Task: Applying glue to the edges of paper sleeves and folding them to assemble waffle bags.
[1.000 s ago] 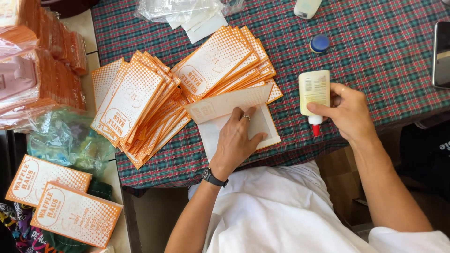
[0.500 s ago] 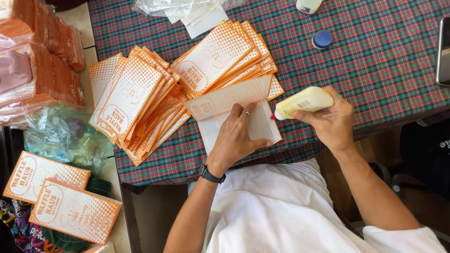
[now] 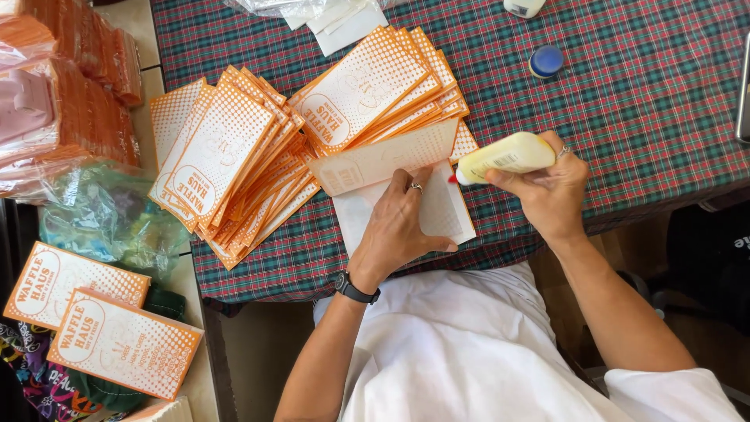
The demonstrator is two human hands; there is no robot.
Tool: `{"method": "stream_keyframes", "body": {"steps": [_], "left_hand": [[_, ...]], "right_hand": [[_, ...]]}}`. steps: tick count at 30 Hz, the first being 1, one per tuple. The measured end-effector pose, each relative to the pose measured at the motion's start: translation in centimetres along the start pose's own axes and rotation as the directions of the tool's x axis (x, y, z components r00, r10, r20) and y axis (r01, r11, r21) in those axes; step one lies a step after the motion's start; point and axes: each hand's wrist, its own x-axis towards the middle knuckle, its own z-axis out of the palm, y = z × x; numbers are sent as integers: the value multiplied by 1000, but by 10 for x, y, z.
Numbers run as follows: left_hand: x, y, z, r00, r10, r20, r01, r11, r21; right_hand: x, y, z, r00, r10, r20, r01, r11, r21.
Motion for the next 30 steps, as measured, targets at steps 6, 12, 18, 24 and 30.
{"method": "stream_keyframes", "body": {"steps": [6, 12, 18, 24, 30], "left_hand": [[-2, 3, -4, 1000, -7, 17, 7, 1000, -16], [-2, -24, 11, 995, 94, -28, -94, 996, -1], [3, -38, 27, 988, 117, -100, -115, 993, 31], [4, -41, 24, 990, 124, -60, -124, 992, 8], [8, -35, 0, 994, 105, 36, -100, 988, -117]], "right_hand": [[-31, -3, -33, 981, 174, 81, -175, 984, 6], [-30, -39, -49, 900, 423, 109, -425, 905, -7], [-37, -44, -46, 935, 354, 33, -352, 935, -46], [-46, -35, -39, 933, 350, 85, -343, 936, -82], [-62, -17, -5, 974, 210, 91, -216, 974, 67]]}}
